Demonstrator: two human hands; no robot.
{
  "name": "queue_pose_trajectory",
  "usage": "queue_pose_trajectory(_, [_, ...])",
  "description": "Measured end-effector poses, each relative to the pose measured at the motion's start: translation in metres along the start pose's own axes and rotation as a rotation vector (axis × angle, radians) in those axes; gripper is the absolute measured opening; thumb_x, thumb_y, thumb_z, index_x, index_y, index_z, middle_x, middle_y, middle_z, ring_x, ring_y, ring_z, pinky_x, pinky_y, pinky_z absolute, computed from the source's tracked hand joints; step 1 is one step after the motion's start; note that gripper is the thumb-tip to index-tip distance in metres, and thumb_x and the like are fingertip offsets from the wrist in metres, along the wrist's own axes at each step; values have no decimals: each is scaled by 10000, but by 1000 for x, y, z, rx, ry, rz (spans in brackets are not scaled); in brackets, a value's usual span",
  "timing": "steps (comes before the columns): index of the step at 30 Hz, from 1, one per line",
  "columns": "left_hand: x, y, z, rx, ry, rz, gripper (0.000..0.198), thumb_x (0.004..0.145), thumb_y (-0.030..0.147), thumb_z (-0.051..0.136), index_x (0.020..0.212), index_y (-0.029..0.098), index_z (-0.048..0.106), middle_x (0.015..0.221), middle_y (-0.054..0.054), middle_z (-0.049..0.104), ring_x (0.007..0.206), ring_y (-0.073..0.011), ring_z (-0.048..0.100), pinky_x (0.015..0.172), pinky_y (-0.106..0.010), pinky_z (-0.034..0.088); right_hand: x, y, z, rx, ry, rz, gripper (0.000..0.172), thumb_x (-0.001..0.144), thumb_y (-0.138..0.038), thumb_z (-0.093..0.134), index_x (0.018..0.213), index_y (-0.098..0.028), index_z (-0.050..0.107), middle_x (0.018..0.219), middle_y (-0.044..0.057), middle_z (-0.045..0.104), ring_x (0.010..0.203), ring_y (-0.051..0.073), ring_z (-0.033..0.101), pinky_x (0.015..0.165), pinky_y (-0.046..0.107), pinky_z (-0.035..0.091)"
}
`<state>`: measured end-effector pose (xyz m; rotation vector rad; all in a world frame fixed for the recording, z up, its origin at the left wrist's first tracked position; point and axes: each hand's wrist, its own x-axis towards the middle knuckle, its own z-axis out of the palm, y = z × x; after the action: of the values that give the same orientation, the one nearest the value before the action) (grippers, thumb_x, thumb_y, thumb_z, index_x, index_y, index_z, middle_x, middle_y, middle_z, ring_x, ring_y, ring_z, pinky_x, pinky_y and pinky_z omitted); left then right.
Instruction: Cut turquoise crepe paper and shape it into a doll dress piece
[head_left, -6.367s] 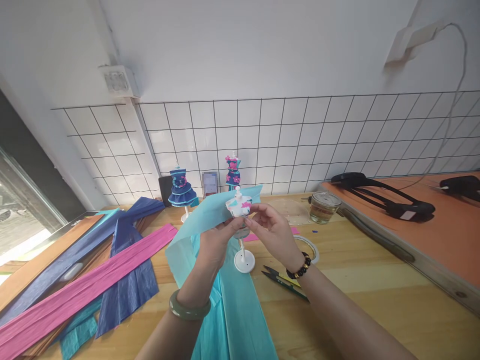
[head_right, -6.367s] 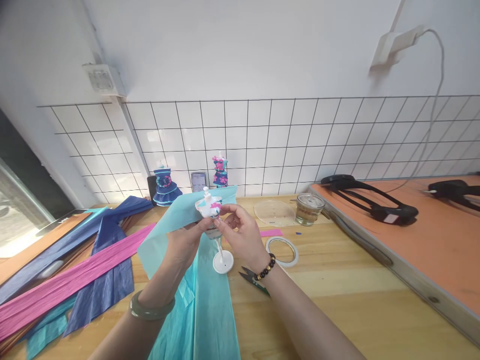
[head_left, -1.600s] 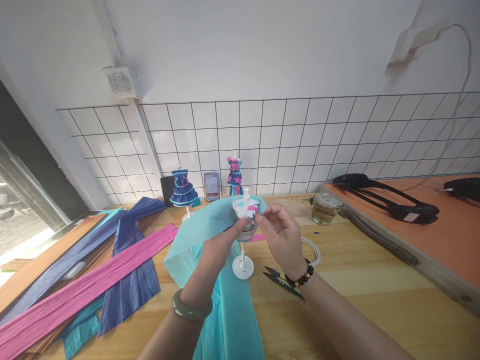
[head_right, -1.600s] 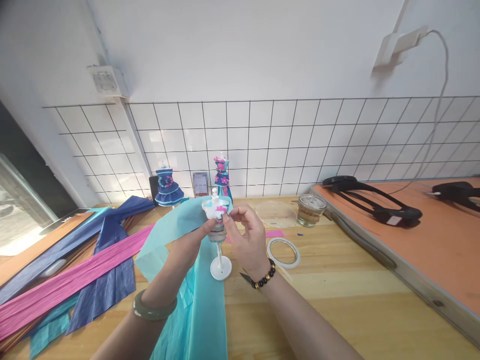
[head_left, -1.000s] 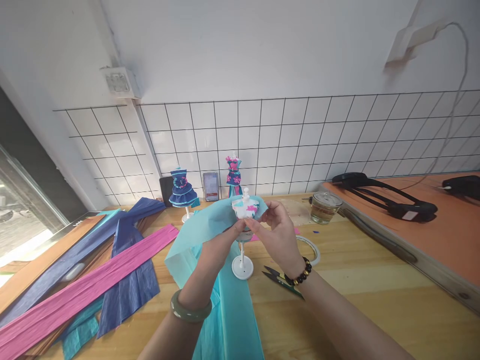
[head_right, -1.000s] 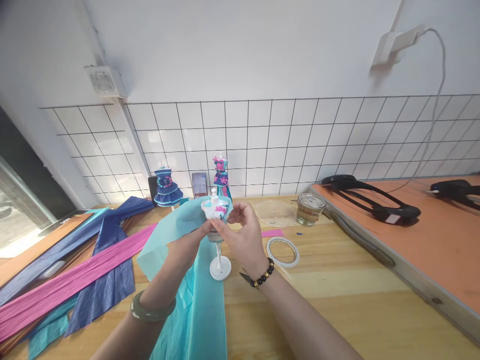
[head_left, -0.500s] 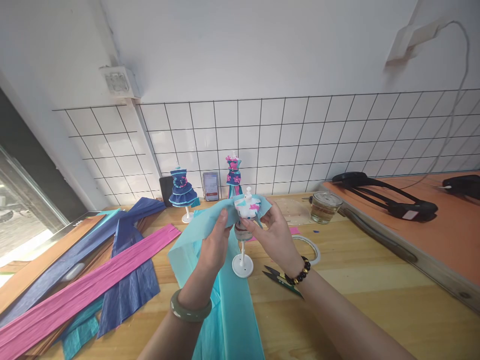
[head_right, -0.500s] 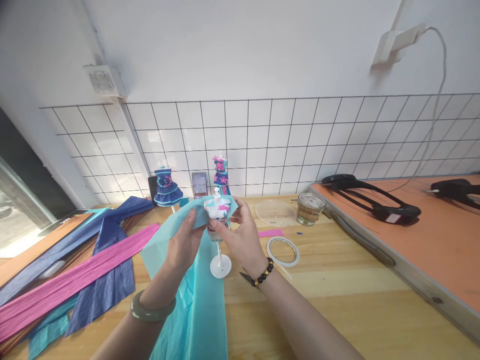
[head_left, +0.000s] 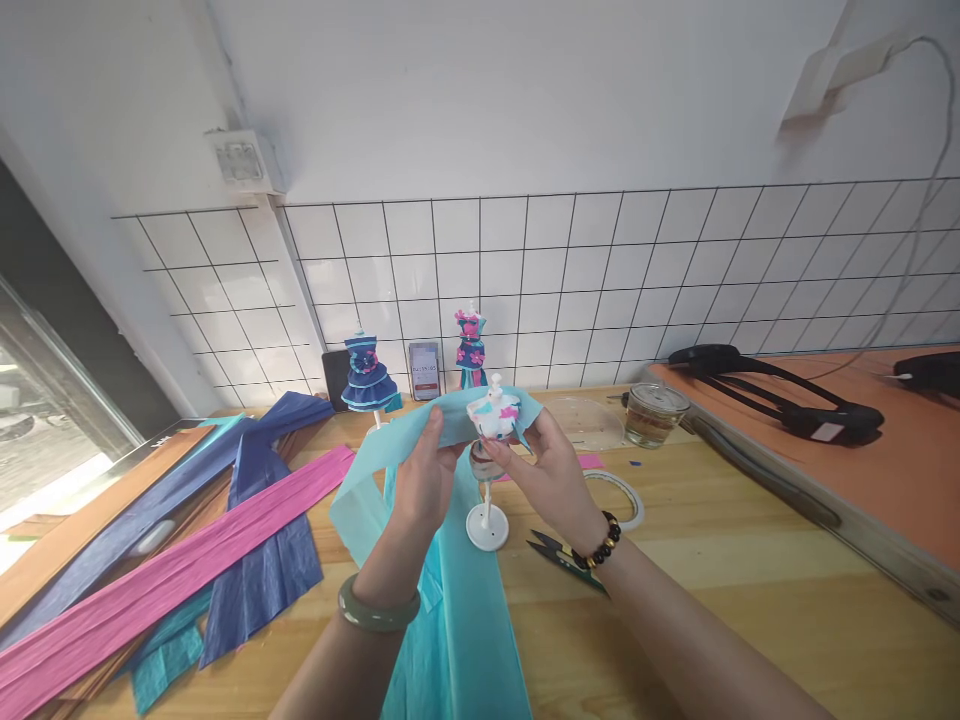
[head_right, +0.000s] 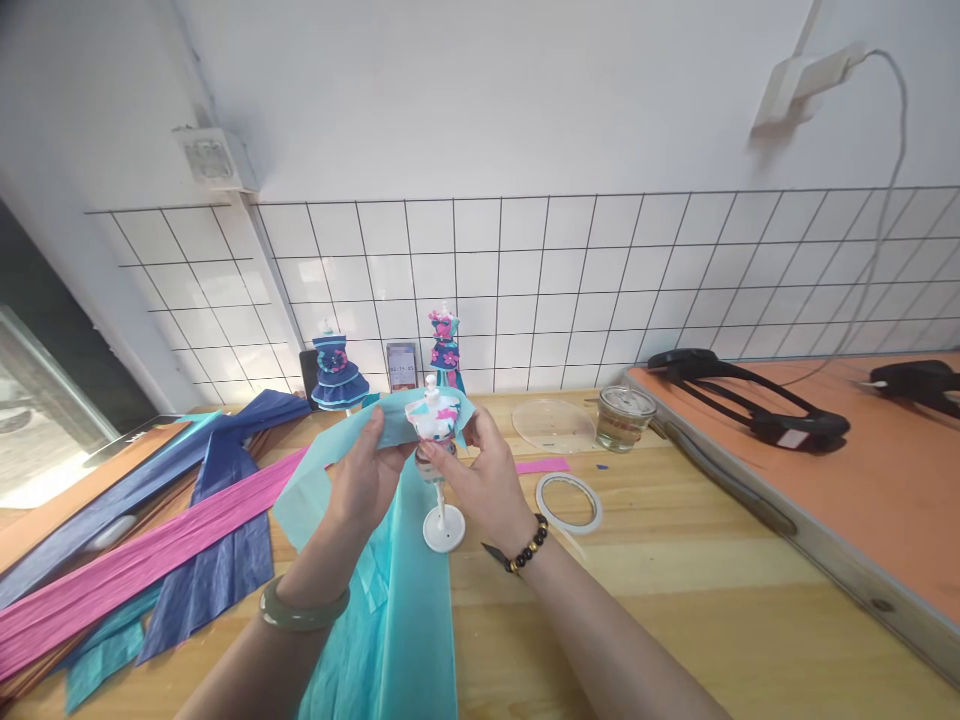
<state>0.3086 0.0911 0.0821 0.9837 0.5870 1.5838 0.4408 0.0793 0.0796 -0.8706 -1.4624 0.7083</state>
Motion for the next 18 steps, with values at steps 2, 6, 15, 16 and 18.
queue_pose_trajectory(2, [0,2,0,-13,-12,18,316,833,408,503,991,167,633,1113,-90,640,1086,-263,549,916,-427,427,0,1,0,1,-3,3,319,746,-297,640,1040,-243,527,1022,32,598,959,203,539,814,373,457])
queue_pose_trajectory(6, [-1,8,3,1,-58,59,312,833,400,503,1000,167,626,1086,-92,648,1083,-264,550,901,-416,439,0,1,0,4,5,-8,330,744,-291,644,1049,-245,527,1038,36,595,964,205,538,818,374,453])
queue_pose_trajectory(15, [-14,4,8,209,119,102,316,800,424,553,1034,229,634,1117,-43,635,1133,-274,511,971,-421,391,1,-2,0,-7,22,-5,310,754,-311,630,1042,-247,533,1027,37,598,944,203,543,806,369,449])
queue_pose_trajectory(16, [-16,2,8,271,166,104,312,796,429,556,1029,238,640,1122,-34,633,1150,-275,496,992,-419,369,1,-1,0,-11,28,-4,308,750,-312,634,1036,-248,536,1020,37,599,937,204,544,799,368,451])
queue_pose_trajectory(18, [-20,-3,9,361,248,104,299,787,434,567,1003,245,652,1123,-26,633,1170,-280,477,1025,-416,325,1,0,0,-23,46,-5,293,739,-311,644,1008,-248,547,988,33,606,914,203,547,784,365,453])
